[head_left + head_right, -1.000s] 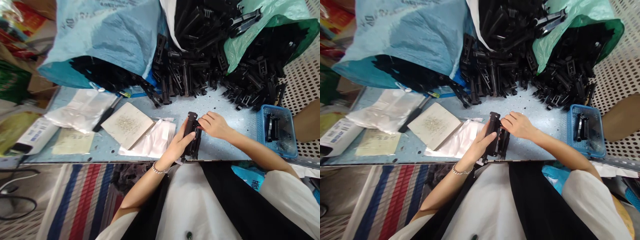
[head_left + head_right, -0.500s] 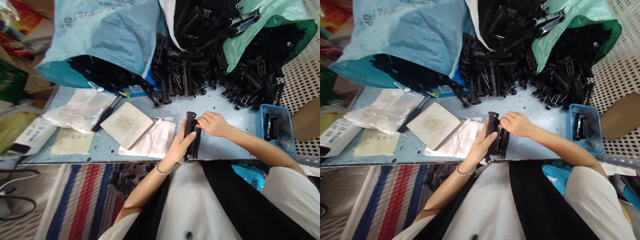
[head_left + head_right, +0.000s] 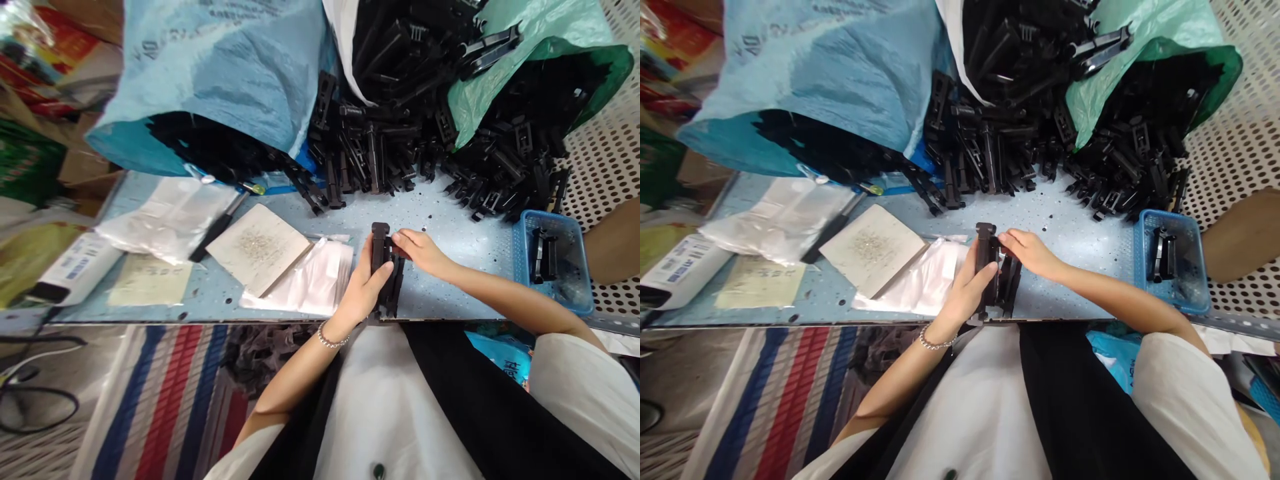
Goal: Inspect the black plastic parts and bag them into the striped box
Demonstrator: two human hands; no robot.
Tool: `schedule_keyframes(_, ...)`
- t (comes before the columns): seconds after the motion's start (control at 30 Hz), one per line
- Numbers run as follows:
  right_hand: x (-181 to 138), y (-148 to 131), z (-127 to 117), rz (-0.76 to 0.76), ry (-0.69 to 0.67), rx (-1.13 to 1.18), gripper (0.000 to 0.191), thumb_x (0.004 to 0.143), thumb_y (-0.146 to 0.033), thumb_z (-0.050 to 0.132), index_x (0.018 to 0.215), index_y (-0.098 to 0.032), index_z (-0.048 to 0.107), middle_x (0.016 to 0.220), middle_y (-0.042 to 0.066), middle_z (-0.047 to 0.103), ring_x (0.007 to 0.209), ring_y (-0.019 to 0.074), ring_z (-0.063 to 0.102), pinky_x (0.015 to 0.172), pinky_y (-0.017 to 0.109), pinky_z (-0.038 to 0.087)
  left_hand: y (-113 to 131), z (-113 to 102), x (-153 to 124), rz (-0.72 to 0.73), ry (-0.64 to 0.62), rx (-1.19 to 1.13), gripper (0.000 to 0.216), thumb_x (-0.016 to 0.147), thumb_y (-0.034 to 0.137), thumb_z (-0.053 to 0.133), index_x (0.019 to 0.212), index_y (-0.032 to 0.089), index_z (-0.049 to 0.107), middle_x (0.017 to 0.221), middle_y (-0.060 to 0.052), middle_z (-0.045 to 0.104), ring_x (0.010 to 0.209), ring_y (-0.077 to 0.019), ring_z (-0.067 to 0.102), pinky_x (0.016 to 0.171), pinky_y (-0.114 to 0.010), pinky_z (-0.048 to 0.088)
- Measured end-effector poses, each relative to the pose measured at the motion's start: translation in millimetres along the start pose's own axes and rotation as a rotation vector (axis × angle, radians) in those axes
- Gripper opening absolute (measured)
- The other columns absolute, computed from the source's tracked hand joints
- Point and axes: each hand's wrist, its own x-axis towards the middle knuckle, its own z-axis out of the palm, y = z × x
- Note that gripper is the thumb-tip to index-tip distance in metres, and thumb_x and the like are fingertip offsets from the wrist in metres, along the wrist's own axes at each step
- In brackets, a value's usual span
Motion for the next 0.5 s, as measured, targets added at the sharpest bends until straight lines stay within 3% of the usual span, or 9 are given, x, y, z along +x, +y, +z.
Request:
schedule_keyframes(0.07,-2,1,7,0.094,-0.053,0.070,0.062,0.107,-0.060,0.014,0.082,-0.020,0.054,0.061,-0.001,0.049,0.054,0.0141,0.046,0.053,0.028,0.037,-2,-1,2,-0.014,0.019,-0.004,0.071,0.097,0.048,0.060,0.159,0.028,0.032,0.161,-0.009,0.042,0.147,-0.0316,0.041,0.120,-0.048,0.039)
schedule_keyframes(0.13,-6,-1,7,0.088,-0.049,-0.012,0.055,0.107,-0.058,0.022,0.089,-0.019,0.057,0.066,0.001,0.054,0.059,0.0153,0.051,0.057,0.028,0.039,-1,-4,4,-0.027,0.023,-0.024,0.067,0.096,0.048,0.060,0.156,0.027,0.037,0.155,-0.009,0.049,0.140,-0.0306,0.049,0.115,-0.046,0.044)
schedule_keyframes(0.23,-7,-3,-3,-0.117,0.051,-0.364,0.038,0.106,-0.051,0.040,0.103,-0.019,0.061,0.087,0.008,0.064,0.080,0.0213,0.057,0.067,0.033,0.043,3,-7,6,-0.038,0.006,-0.076,0.062,0.095,0.049,0.061,0.151,0.027,0.043,0.139,-0.008,0.061,0.119,-0.0272,0.063,0.102,-0.042,0.053)
schedule_keyframes(0.33,-2,1,-13,-0.286,0.029,-0.586,0.035,0.107,-0.042,0.039,0.095,-0.019,0.063,0.088,0.010,0.065,0.084,0.0232,0.057,0.070,0.035,0.041,8,-3,5,-0.085,-0.058,-0.116,0.058,0.093,0.048,0.064,0.145,0.026,0.049,0.123,-0.007,0.067,0.096,-0.0222,0.067,0.088,-0.038,0.058)
schedule_keyframes(0.4,1,5,-15,-0.255,0.049,-0.594,0.040,0.109,-0.039,0.034,0.090,-0.019,0.062,0.083,0.009,0.065,0.080,0.0216,0.056,0.068,0.033,0.039,9,0,6,-0.126,-0.059,-0.150,0.055,0.092,0.047,0.066,0.140,0.024,0.052,0.111,-0.006,0.069,0.087,-0.0203,0.067,0.079,-0.036,0.058)
schedule_keyframes(0.5,-4,6,-11,-0.155,0.122,-0.515,0.044,0.111,-0.041,0.026,0.098,-0.018,0.062,0.085,0.007,0.066,0.075,0.0192,0.055,0.065,0.031,0.036,10,-3,10,-0.176,0.050,-0.221,0.049,0.091,0.046,0.065,0.132,0.023,0.056,0.100,-0.005,0.070,0.082,-0.0191,0.066,0.069,-0.031,0.057)
